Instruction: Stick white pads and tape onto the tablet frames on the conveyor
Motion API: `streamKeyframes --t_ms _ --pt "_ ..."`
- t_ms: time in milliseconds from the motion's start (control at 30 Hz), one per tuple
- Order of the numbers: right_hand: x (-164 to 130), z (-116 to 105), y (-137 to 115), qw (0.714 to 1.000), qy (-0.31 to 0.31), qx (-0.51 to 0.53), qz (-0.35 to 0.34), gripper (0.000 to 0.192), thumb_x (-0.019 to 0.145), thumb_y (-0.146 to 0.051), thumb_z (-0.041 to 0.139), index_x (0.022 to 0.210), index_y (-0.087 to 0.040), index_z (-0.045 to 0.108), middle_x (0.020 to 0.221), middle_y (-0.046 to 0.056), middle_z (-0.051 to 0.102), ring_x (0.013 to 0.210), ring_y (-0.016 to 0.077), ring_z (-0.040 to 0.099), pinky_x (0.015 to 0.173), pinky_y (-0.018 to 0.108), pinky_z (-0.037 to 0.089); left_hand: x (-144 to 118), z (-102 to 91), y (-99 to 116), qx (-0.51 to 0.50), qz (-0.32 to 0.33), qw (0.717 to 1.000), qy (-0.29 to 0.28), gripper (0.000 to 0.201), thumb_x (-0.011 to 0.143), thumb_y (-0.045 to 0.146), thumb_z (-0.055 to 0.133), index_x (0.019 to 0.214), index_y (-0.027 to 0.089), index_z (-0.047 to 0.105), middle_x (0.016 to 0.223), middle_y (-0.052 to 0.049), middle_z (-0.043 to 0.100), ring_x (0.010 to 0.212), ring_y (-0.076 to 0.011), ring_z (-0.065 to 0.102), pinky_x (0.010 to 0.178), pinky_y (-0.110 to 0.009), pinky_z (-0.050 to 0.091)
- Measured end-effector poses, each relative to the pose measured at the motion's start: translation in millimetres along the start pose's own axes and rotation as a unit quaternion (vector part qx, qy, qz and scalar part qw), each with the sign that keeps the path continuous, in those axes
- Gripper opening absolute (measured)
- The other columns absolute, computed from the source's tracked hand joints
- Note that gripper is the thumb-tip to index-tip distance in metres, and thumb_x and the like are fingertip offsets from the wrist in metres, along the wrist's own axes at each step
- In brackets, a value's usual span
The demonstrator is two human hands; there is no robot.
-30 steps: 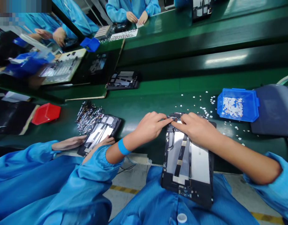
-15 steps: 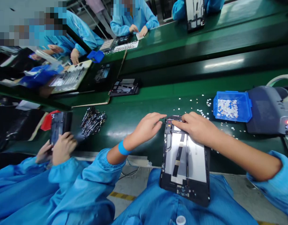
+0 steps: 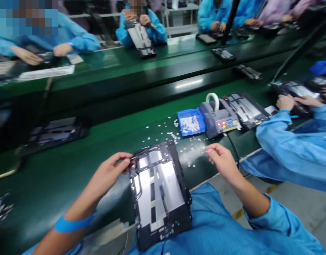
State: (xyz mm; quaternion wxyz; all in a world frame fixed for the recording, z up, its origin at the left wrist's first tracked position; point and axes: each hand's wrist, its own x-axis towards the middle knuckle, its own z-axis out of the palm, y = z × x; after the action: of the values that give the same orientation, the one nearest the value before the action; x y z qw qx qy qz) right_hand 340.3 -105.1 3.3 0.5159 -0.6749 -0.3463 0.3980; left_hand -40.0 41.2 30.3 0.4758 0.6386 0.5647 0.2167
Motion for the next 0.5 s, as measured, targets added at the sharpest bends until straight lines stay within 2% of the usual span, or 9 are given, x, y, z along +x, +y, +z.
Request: streamKeyframes --t_ms 67,100,167,267,367,500 --pt "6.3 -26.0 18.9 0.983 0.087 0.131 0.096 0.030 0.079 -0.044 0.081 0.089 -0.021 0.066 0.071 -0.002 0.063 0.053 0.0106 0.051 0.049 0.023 0.041 5.5 -3.2 1.3 0.010 -0.002 1.000 0.011 0.040 0.078 0.053 0.072 0.103 0.021 0.071 0.081 -0.003 0.073 0.070 -0.0214 0.064 0.064 -0.029 0.050" --pt "12.5 -35.4 25.1 0.971 0.118 0.171 0.119 0.035 0.075 -0.046 0.084 0.090 -0.021 0.065 0.072 -0.002 0.063 0.052 0.0095 0.051 0.047 0.022 0.039 6.9 -4.3 3.5 0.018 0.000 1.000 0.014 0.042 0.078 0.054 0.072 0.104 0.021 0.071 0.085 -0.004 0.073 0.073 -0.0220 0.064 0.066 -0.030 0.050" --pt "28.4 -45.5 31.2 0.960 0.142 0.200 0.138 0.041 0.072 -0.050 0.085 0.092 -0.020 0.065 0.073 -0.001 0.064 0.051 0.0087 0.051 0.044 0.020 0.038 7.2 -6.0 9.3 0.038 0.002 0.999 0.014 0.046 0.078 0.056 0.071 0.107 0.021 0.070 0.090 -0.005 0.073 0.078 -0.0227 0.065 0.068 -0.030 0.050" --pt "51.9 -44.6 30.0 0.954 0.136 0.221 0.148 0.044 0.070 -0.052 0.084 0.090 -0.018 0.066 0.071 0.000 0.064 0.048 0.0083 0.051 0.040 0.019 0.035 4.1 -8.3 15.1 0.064 0.006 0.998 0.018 0.049 0.078 0.058 0.068 0.109 0.020 0.070 0.092 -0.006 0.073 0.080 -0.0225 0.064 0.069 -0.030 0.049" --pt "63.4 -39.2 24.6 0.951 0.144 0.236 0.137 0.039 0.066 -0.042 0.087 0.083 -0.018 0.062 0.064 -0.003 0.060 0.046 0.0069 0.048 0.038 0.017 0.032 -1.3 -12.2 12.8 0.080 0.004 0.996 0.032 0.050 0.079 0.059 0.066 0.109 0.019 0.070 0.090 -0.005 0.071 0.078 -0.0218 0.062 0.067 -0.030 0.047" --pt "45.1 -30.7 10.2 0.951 0.162 0.249 0.090 0.038 0.064 -0.036 0.087 0.075 -0.021 0.055 0.059 -0.007 0.055 0.048 0.0061 0.048 0.040 0.015 0.034 -15.7 -16.2 7.7 0.094 -0.005 0.993 0.071 0.047 0.080 0.058 0.064 0.108 0.020 0.071 0.087 -0.005 0.070 0.075 -0.0219 0.061 0.064 -0.030 0.046"
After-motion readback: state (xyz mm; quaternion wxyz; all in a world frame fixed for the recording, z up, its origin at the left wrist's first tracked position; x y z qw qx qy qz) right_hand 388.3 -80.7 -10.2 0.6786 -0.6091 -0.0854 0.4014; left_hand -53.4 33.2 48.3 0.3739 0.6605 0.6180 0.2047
